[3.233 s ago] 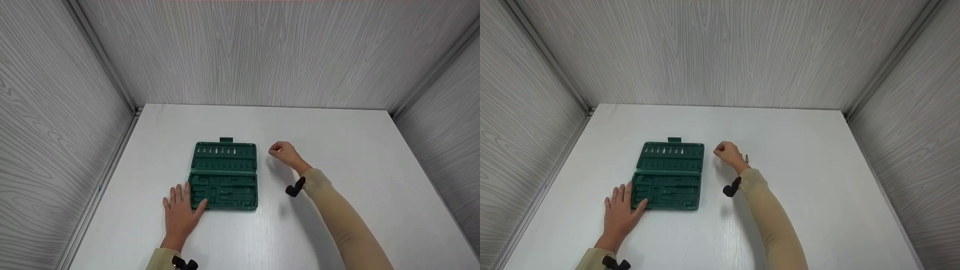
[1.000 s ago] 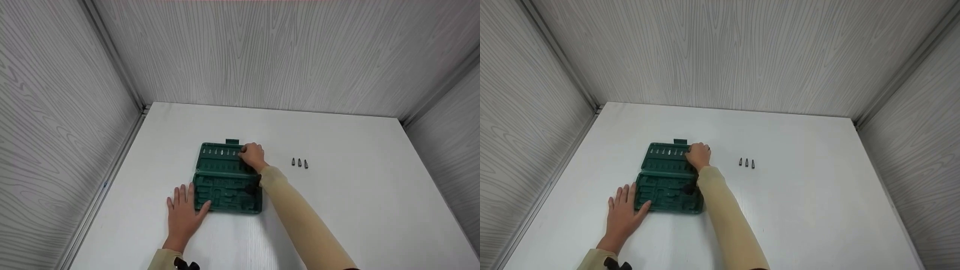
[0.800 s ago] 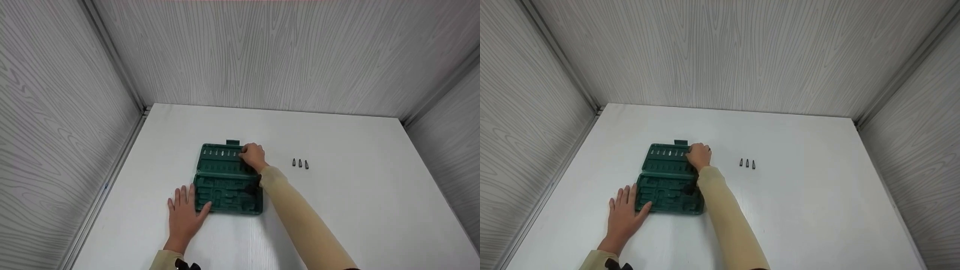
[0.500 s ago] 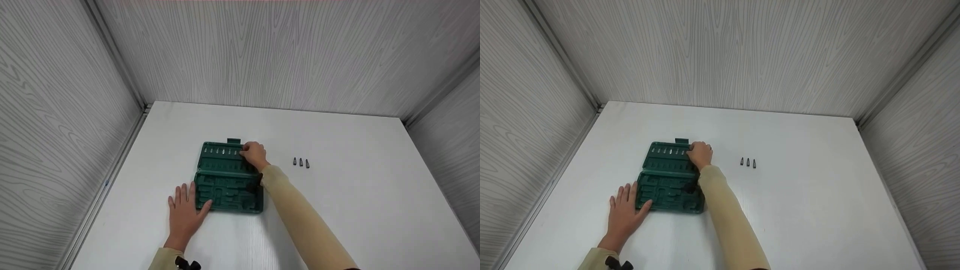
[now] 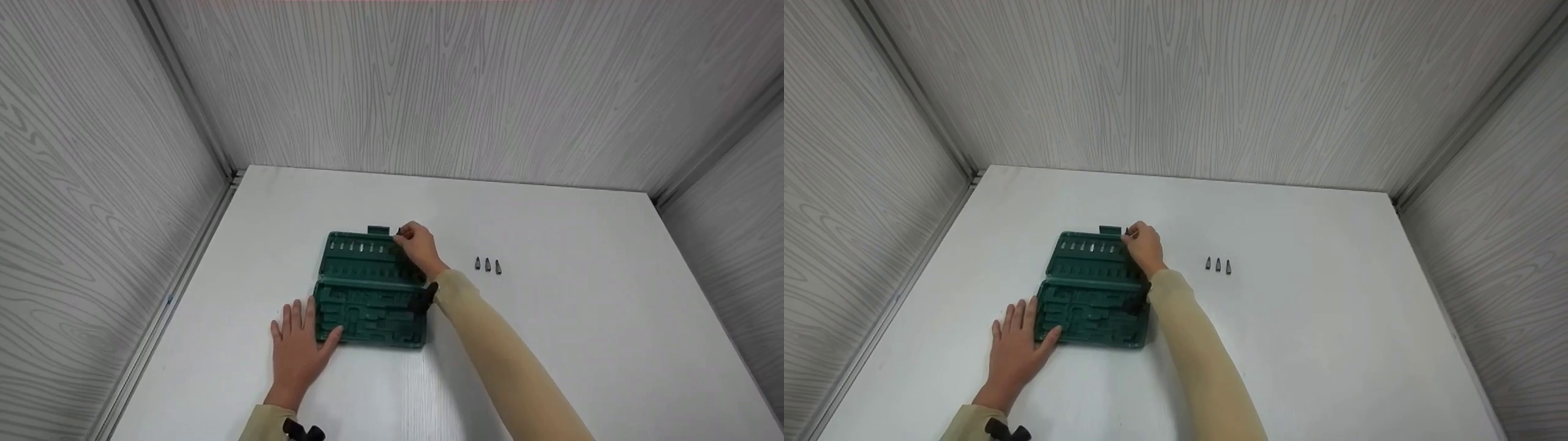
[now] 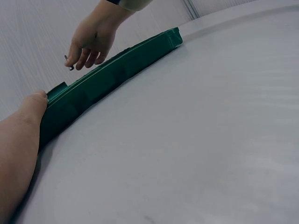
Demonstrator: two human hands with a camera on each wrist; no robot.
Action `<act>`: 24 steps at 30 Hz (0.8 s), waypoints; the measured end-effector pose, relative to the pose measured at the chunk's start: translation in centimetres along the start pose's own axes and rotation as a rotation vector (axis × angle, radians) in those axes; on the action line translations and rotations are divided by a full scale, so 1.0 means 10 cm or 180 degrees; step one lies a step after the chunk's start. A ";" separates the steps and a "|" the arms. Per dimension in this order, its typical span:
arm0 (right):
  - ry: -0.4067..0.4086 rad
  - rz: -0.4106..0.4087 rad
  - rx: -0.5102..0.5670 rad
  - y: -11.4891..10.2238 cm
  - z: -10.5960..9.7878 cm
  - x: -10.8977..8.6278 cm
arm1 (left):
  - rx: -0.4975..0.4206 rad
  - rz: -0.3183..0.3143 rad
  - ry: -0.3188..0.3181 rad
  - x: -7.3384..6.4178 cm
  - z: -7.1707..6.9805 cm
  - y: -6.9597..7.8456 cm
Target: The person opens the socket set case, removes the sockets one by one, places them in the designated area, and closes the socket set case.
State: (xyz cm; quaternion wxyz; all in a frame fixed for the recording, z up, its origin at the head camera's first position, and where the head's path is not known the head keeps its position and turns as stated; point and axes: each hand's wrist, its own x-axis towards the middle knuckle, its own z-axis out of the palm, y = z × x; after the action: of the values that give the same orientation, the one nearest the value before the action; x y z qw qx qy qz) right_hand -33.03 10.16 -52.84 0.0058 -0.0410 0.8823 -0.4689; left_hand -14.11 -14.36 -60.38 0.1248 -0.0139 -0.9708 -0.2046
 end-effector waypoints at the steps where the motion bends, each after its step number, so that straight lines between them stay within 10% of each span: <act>1: 0.0010 0.0003 0.0029 -0.01 -0.01 0.00 | -0.0001 0.0005 0.0022 0.01 0.00 0.00; 24: -0.0122 0.0207 0.0196 0.18 -0.37 -0.26 | 0.0025 -0.0105 -0.0088 0.02 -0.06 -0.05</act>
State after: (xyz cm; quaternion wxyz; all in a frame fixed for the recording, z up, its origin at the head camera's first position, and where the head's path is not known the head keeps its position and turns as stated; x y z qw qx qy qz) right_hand -30.73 14.37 -52.32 0.0391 -0.0211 0.8680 -0.4945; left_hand -14.24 -15.01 -59.99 0.1081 -0.0003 -0.9733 -0.2025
